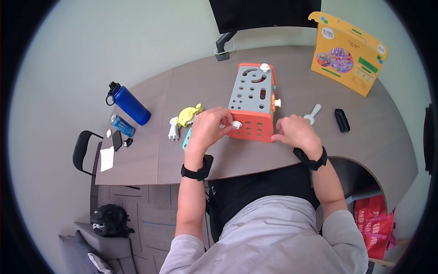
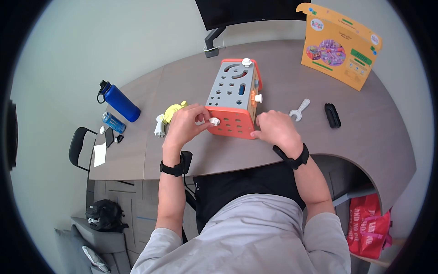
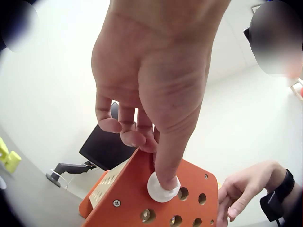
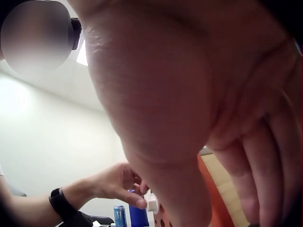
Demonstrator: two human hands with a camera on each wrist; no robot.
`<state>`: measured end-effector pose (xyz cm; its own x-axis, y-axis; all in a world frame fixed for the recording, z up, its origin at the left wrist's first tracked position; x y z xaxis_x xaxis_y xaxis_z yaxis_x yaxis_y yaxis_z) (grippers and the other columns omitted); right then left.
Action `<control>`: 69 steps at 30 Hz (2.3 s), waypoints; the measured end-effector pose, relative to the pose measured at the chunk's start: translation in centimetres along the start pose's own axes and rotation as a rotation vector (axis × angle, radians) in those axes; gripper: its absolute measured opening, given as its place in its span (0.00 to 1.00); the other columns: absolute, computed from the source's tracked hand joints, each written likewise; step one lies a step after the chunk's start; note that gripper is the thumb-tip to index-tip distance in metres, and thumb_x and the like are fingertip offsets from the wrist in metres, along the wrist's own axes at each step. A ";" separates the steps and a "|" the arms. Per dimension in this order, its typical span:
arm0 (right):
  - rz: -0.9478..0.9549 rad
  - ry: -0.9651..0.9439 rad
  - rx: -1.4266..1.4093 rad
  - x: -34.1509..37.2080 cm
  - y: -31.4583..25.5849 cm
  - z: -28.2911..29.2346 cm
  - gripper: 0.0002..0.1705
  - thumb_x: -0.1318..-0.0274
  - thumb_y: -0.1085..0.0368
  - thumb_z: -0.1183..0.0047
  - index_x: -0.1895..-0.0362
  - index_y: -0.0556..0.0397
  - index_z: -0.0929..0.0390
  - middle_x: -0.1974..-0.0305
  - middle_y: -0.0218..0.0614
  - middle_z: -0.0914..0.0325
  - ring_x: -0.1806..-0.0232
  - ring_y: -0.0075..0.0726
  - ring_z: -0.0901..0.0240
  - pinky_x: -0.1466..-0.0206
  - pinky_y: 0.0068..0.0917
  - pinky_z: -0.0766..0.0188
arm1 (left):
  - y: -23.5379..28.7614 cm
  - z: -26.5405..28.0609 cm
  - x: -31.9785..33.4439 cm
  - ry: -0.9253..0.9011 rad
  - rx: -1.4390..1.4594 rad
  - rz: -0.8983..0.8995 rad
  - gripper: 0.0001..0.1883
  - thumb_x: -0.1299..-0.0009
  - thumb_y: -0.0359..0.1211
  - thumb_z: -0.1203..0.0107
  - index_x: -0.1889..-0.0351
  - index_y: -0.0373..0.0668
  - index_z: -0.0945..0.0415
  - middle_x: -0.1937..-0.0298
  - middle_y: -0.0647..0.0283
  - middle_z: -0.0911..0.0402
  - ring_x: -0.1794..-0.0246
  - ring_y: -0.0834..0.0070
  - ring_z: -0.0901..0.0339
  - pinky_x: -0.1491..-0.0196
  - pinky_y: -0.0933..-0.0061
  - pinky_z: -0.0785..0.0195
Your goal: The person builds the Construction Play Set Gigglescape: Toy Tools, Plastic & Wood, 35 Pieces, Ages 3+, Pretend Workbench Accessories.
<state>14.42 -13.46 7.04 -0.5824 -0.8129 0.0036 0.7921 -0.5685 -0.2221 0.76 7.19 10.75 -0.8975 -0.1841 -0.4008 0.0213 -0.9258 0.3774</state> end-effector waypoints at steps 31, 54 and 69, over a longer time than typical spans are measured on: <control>0.210 0.137 -0.542 0.2 0.4 6.4 0.24 0.26 0.47 0.44 0.62 0.54 0.11 0.77 0.34 0.13 0.71 0.36 0.12 0.62 0.35 0.20 | 1.6 3.0 -2.1 0.226 0.609 -0.061 0.38 0.28 0.22 0.40 0.19 0.38 0.37 0.24 0.53 0.26 0.26 0.65 0.28 0.36 0.62 0.25; 0.039 0.339 -0.643 -13.8 6.4 8.5 0.44 0.17 0.42 0.80 0.77 0.57 0.25 0.82 0.35 0.26 0.77 0.37 0.25 0.62 0.40 0.24 | -3.1 -0.8 -15.7 0.169 1.062 0.244 0.26 0.24 0.23 0.49 0.27 0.33 0.28 0.32 0.53 0.21 0.32 0.71 0.25 0.29 0.66 0.32; -0.029 0.341 -0.857 -10.9 7.6 7.2 0.38 0.16 0.37 0.67 0.64 0.58 0.22 0.78 0.30 0.25 0.77 0.27 0.26 0.69 0.32 0.27 | -10.0 0.1 -5.7 0.020 0.444 0.324 0.12 0.13 0.37 0.51 0.42 0.41 0.21 0.48 0.65 0.12 0.47 0.74 0.15 0.48 0.65 0.22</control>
<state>28.14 -9.82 12.28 -0.7297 -0.6415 -0.2368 0.4498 -0.1895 -0.8728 5.60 17.51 9.31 -0.8672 -0.4467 -0.2199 0.1032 -0.5933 0.7983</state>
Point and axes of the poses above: each hand's wrist, its own x-axis away from the middle knuckle, its own z-axis out of the back of the hand, y = z × x, the point moved 7 cm from there along -x, towards the middle knuckle
